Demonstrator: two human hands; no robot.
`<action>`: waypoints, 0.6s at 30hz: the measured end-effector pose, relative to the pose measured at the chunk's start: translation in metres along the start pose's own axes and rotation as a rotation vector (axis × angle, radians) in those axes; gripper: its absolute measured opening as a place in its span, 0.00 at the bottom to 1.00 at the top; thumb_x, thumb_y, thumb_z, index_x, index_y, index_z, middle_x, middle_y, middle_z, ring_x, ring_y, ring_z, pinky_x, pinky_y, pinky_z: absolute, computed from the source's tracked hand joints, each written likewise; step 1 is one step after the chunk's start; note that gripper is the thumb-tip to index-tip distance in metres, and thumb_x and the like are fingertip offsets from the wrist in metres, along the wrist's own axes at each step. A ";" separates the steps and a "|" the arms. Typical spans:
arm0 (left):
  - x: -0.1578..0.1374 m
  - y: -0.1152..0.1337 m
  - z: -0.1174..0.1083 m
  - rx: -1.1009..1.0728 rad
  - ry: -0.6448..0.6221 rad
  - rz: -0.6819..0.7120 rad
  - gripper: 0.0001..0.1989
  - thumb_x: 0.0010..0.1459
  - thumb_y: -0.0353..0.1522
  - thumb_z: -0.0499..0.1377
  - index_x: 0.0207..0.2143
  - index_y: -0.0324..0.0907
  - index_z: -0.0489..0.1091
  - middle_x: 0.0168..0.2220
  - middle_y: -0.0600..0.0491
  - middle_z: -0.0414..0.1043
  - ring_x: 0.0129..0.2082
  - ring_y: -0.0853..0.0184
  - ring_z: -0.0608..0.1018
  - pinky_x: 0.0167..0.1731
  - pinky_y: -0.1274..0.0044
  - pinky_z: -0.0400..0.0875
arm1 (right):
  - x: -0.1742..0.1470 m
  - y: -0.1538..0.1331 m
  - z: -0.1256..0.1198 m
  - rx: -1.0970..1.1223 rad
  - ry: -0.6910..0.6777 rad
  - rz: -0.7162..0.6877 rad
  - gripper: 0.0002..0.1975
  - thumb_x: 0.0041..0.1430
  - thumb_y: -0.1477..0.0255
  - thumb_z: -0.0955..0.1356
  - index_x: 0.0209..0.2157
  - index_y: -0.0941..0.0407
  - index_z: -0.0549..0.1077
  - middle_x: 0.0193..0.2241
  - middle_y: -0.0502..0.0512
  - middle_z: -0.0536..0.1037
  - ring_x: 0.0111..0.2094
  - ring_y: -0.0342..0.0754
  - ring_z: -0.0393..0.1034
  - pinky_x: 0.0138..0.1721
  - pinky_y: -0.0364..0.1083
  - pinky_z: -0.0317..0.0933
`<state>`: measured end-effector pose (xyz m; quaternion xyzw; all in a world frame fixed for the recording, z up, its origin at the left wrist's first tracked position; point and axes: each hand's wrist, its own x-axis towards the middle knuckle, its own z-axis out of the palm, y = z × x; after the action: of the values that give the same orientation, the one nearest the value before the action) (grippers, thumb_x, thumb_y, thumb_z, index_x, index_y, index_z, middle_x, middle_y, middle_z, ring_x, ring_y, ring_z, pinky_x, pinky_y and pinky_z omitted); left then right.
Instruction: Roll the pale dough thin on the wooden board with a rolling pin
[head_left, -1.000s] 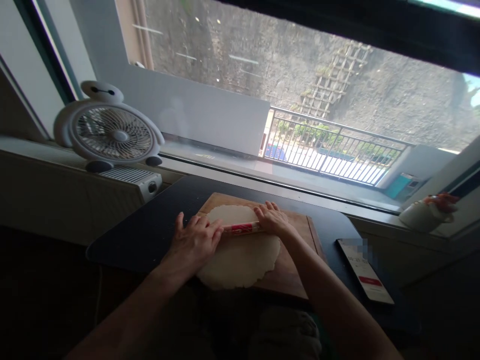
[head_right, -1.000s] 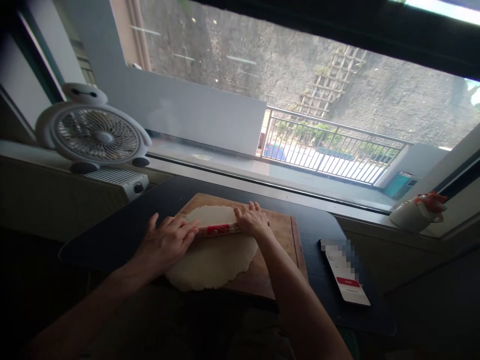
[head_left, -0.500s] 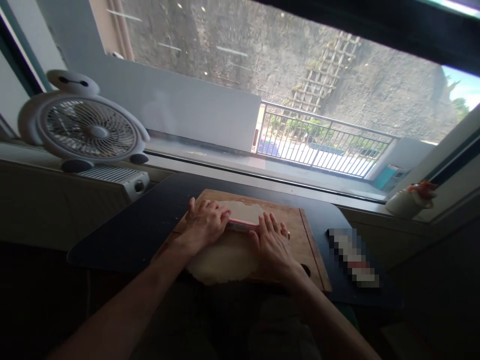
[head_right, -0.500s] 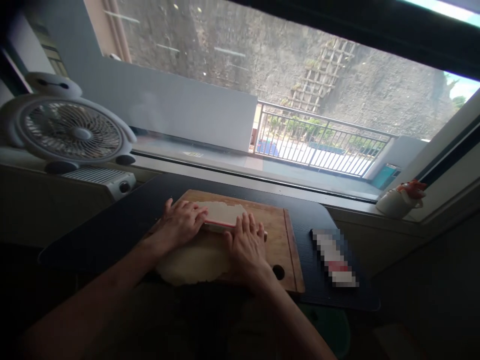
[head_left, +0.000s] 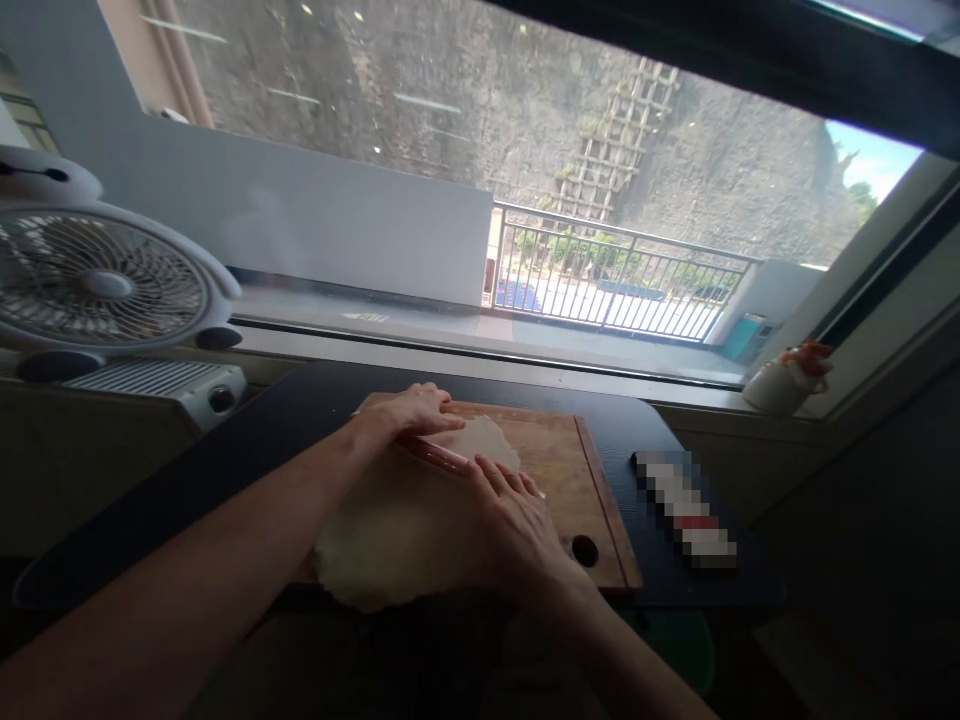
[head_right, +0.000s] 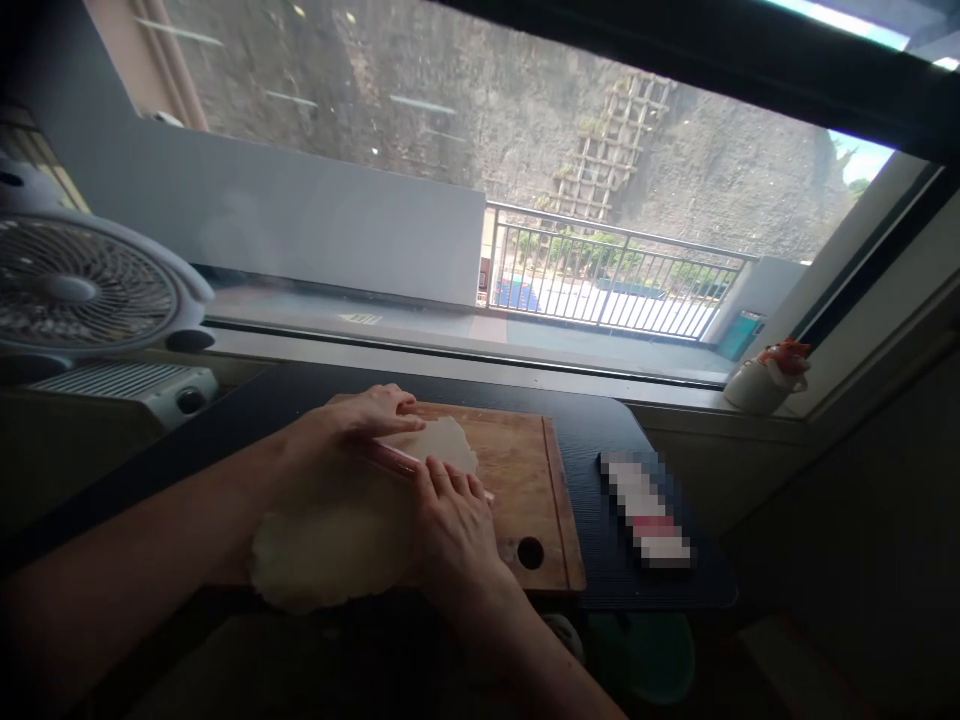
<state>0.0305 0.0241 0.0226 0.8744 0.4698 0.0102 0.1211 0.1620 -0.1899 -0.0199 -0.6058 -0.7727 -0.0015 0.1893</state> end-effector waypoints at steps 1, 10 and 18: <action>0.007 0.002 -0.003 -0.005 -0.041 -0.019 0.38 0.45 0.57 0.53 0.47 0.38 0.70 0.49 0.40 0.70 0.46 0.53 0.72 0.40 0.71 0.64 | 0.004 0.006 -0.005 0.018 -0.006 0.004 0.28 0.57 0.74 0.60 0.60 0.60 0.56 0.54 0.62 0.67 0.54 0.54 0.59 0.54 0.52 0.53; 0.037 0.012 -0.016 -0.078 -0.312 0.034 0.30 0.38 0.55 0.58 0.35 0.40 0.72 0.34 0.50 0.74 0.33 0.63 0.72 0.28 0.77 0.62 | -0.002 0.032 -0.023 0.101 0.007 -0.053 0.18 0.53 0.77 0.62 0.48 0.54 0.64 0.39 0.56 0.71 0.40 0.51 0.61 0.43 0.49 0.57; 0.041 0.016 -0.020 -0.086 -0.460 -0.011 0.26 0.36 0.48 0.62 0.35 0.41 0.73 0.34 0.50 0.75 0.33 0.61 0.74 0.28 0.77 0.65 | -0.011 0.038 -0.029 0.133 -0.023 -0.046 0.13 0.57 0.77 0.61 0.45 0.54 0.64 0.39 0.55 0.70 0.40 0.50 0.60 0.44 0.48 0.55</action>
<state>0.0640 0.0531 0.0412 0.8452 0.4336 -0.1698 0.2623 0.2084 -0.1965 -0.0049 -0.5739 -0.7869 0.0526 0.2203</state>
